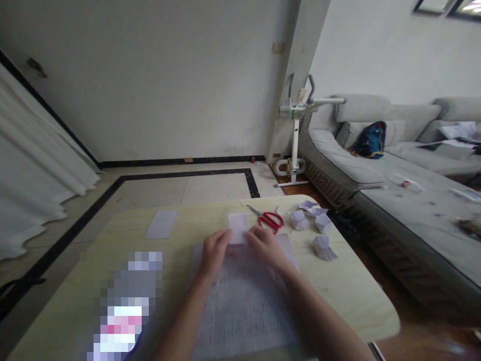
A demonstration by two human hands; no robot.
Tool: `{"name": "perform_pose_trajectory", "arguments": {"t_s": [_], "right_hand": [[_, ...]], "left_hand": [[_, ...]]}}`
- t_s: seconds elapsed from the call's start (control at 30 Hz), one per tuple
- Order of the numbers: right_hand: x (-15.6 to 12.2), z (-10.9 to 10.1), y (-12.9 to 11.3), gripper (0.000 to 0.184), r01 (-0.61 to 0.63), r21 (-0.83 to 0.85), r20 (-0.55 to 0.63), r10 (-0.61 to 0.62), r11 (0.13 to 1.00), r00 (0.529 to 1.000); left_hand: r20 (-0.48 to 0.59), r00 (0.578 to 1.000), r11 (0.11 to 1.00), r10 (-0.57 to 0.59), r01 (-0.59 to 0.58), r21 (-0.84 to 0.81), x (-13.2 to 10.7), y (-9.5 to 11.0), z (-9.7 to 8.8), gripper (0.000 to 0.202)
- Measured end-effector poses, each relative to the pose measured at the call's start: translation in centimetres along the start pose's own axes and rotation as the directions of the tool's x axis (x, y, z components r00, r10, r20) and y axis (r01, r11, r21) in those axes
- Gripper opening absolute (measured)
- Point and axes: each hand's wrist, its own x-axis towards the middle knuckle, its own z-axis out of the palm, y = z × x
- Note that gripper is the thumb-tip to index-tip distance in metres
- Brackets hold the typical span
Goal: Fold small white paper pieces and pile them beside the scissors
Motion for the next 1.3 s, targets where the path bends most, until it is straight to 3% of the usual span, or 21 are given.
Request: {"name": "perform_pose_trajectory", "arguments": {"t_s": [0.43,0.73,0.83,0.9,0.93,1.07,1.2,1.3], "right_hand": [[0.2,0.3,0.9,0.023,0.123,-0.126,0.018,-0.122,0.984,0.992],[0.4,0.3,0.8,0.023,0.22,-0.177,-0.017,-0.226,0.959,0.974],[0.3,0.5,0.9,0.021,0.243,-0.209,-0.087,-0.265,0.947,0.96],[0.1,0.8,1.0,0.017,0.274,-0.24,-0.127,-0.31,0.931,0.942],[0.0,1.0,1.0,0.014,0.295,-0.254,-0.129,-0.334,0.921,0.934],[-0.7,1.8,0.3,0.002,0.381,-0.305,-0.042,-0.412,0.873,0.91],[-1.0,1.8,-0.4,0.007,0.402,-0.333,-0.015,-0.431,0.853,0.902],[-0.8,1.4,-0.3,0.009,0.331,-0.292,-0.148,-0.384,0.897,0.911]], "left_hand": [[0.009,0.997,0.997,0.081,-0.081,-0.006,0.8,-0.5,-0.5,0.027],[-0.014,0.984,0.966,0.176,-0.17,0.194,0.8,-0.3,-0.8,0.031],[-0.107,0.934,0.901,0.342,-0.293,0.319,0.6,-0.2,-0.5,0.029],[-0.098,0.89,0.845,0.445,-0.381,0.374,0.2,-0.2,-0.1,0.026],[-0.058,0.889,0.836,0.454,-0.402,0.374,-0.1,-0.2,0.2,0.026],[0.069,0.948,0.915,0.311,-0.319,0.247,-0.8,-0.1,1.2,0.034],[-0.069,0.966,0.948,0.251,-0.231,0.219,-0.3,-0.3,0.9,0.028],[-0.133,0.974,0.98,0.182,-0.169,0.104,0.4,-0.8,0.3,0.028]]}}
